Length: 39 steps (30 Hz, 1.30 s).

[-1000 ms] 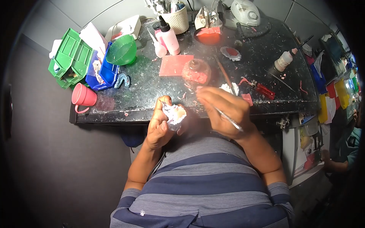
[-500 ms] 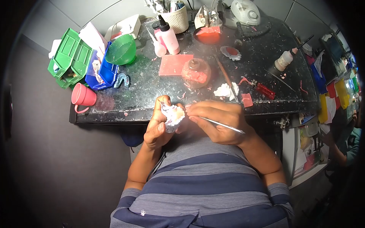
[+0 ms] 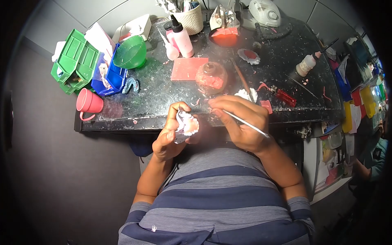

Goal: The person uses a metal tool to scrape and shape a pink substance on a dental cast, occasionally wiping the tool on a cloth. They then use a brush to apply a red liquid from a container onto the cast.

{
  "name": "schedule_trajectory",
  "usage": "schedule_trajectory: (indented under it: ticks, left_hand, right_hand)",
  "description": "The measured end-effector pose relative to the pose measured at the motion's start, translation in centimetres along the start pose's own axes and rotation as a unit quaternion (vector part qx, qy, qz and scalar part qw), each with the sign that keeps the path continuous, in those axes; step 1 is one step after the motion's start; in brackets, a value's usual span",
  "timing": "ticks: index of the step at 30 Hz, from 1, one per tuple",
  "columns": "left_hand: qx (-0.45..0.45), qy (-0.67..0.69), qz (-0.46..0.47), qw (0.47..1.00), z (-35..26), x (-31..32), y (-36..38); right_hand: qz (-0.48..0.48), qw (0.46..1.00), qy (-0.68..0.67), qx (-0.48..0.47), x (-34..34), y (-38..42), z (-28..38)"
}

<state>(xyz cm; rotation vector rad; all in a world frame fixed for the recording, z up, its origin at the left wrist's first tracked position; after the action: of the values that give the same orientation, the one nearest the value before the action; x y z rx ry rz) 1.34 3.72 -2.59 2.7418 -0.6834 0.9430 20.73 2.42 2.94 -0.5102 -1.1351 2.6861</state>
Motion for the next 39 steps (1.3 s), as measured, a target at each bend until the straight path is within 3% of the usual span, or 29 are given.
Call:
schedule_trajectory:
  ticks: [2,4,6,8,9,10,12,13,14,16,18,20,22,24,27,30,33,39]
  left_hand:
    - [-0.002,0.014,0.017,1.000,0.0,-0.1,-0.2]
    - [-0.002,0.026,0.032,0.999,-0.1,-0.1,-0.2]
    - [-0.021,0.060,0.041,0.997,-0.1,0.1,-0.1]
    - [-0.012,0.053,0.061,0.997,0.0,0.1,-0.2]
    - [-0.001,0.044,0.081,0.996,0.0,0.2,-0.2]
    - [-0.001,0.045,0.080,0.996,-0.1,0.5,0.0]
    - [-0.020,0.004,-0.009,1.000,-0.3,0.6,0.2]
    - [-0.030,0.019,0.009,0.999,-0.1,0.4,0.1]
    - [-0.030,0.019,0.009,0.999,-0.1,0.3,0.2]
    - [-0.057,0.051,0.009,0.997,0.0,0.3,0.2]
    - [-0.054,0.070,0.012,0.996,0.2,-0.1,0.1]
    - [0.017,0.018,0.002,1.000,-0.5,-0.4,0.0]
    - [0.105,-0.026,-0.096,0.989,-1.1,-0.4,0.3]
    - [0.197,-0.037,-0.103,0.974,-1.7,-0.8,-0.4]
    - [0.263,-0.035,-0.162,0.950,-2.3,-1.9,-0.8]
    - [0.314,-0.053,-0.211,0.924,-3.0,-2.2,-0.9]
    - [0.307,-0.060,-0.249,0.917,-3.0,-2.6,-0.9]
    - [0.313,-0.073,-0.246,0.915,-3.0,-2.5,-1.0]
  right_hand:
    - [0.002,1.000,-0.004,0.020,-0.2,0.1,0.0]
    - [-0.059,0.991,-0.077,0.091,-0.3,0.3,-0.2]
    - [-0.031,0.993,-0.084,0.079,-0.6,0.0,-0.2]
    - [0.043,0.998,-0.035,-0.037,-0.2,-0.8,1.3]
    - [0.095,0.994,-0.053,0.033,-0.4,0.1,1.1]
    - [0.118,0.991,-0.065,0.023,-0.3,0.1,1.6]
    - [0.173,0.979,-0.020,-0.102,0.7,0.1,2.2]
    - [0.200,0.971,0.001,-0.134,0.9,0.0,2.9]
    - [0.200,0.971,0.002,-0.134,1.2,0.1,3.2]
    - [0.199,0.955,0.137,-0.171,1.7,0.4,3.3]
    - [0.142,0.962,0.169,-0.163,1.0,0.1,3.2]
    - [0.101,0.980,0.124,-0.122,-0.5,-0.5,2.8]
    - [0.026,0.988,0.103,-0.114,-1.4,-0.5,1.7]
    - [-0.022,0.987,0.104,-0.120,-2.0,-0.9,1.1]
    - [-0.043,0.983,0.150,-0.091,-2.3,-0.7,0.3]
    - [-0.049,0.982,0.174,-0.048,-2.3,-0.3,0.0]
    - [-0.038,0.980,0.183,-0.063,-2.2,-0.4,-0.2]
    - [-0.032,0.978,0.195,-0.072,-2.3,-0.5,0.1]
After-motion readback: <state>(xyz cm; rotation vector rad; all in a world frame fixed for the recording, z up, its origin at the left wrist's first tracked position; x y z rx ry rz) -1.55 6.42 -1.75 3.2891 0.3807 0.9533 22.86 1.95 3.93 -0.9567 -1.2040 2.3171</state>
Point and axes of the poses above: each hand's wrist, its own y-axis away from the middle knuckle, its own x-axis out of the palm, z = x × y, the point moved 4 cm from there along -y, towards the middle knuckle, and after that the axes turned 10 degrees about -z, right-handed, at the moved point
